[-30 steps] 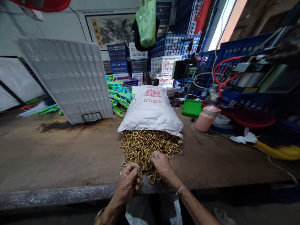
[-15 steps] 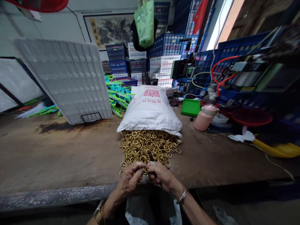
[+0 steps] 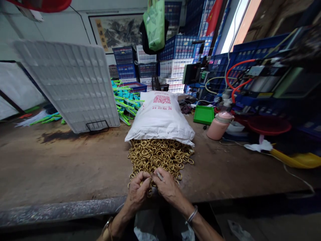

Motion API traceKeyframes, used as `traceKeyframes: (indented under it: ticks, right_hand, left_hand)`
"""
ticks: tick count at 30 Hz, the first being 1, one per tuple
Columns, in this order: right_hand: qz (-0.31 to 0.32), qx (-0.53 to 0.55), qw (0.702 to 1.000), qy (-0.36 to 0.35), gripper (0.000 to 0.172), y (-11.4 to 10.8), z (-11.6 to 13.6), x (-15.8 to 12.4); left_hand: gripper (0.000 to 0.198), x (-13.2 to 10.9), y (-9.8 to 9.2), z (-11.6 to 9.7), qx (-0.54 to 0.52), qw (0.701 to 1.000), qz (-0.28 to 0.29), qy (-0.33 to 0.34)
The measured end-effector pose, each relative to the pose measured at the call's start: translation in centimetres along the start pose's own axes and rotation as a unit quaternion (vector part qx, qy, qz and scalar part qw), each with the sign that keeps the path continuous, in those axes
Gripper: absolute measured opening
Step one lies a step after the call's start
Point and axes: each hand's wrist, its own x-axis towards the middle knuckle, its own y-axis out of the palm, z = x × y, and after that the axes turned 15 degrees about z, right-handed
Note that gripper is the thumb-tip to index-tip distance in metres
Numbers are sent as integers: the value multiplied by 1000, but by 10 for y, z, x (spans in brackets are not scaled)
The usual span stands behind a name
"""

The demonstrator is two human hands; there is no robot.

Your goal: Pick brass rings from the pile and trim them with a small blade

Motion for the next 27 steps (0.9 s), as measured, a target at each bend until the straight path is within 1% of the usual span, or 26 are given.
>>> traceKeyframes:
  ticks: [3, 6, 8, 11, 17, 20, 23, 25, 27]
  right_hand:
    - [-1, 19, 1000, 0, 30, 2, 0, 3]
    - [4, 66, 998, 3, 31, 3, 1, 4]
    - [4, 84, 996, 8, 31, 3, 2, 4]
    - [-4, 75, 997, 4, 31, 2, 4, 3]
    - [1, 50, 999, 6, 34, 1, 5, 3]
    - [-19, 11, 1000, 17, 34, -1, -1, 3]
    - [-57, -82, 995, 17, 29, 0, -9, 2]
    - [-50, -160, 986, 11, 19, 2, -12, -1]
    - [-23, -223, 974, 12, 12, 4, -12, -4]
  left_hand:
    - [21, -1, 1, 0, -54, 998, 8, -30]
    - [28, -2, 1, 0, -134, 986, 38, -89]
    - [31, -3, 0, 0, -166, 978, 59, -114]
    - [35, -4, 0, 1, -192, 970, 78, -125]
    - [34, -5, 1, 1, -233, 961, 80, -125]
    - [33, -6, 1, 0, -232, 962, 71, -123]
    - [32, -5, 1, 2, -229, 965, 51, -119]
    - [31, -4, 1, 4, -233, 965, 41, -113]
    - [31, -3, 3, 5, -233, 966, 35, -109]
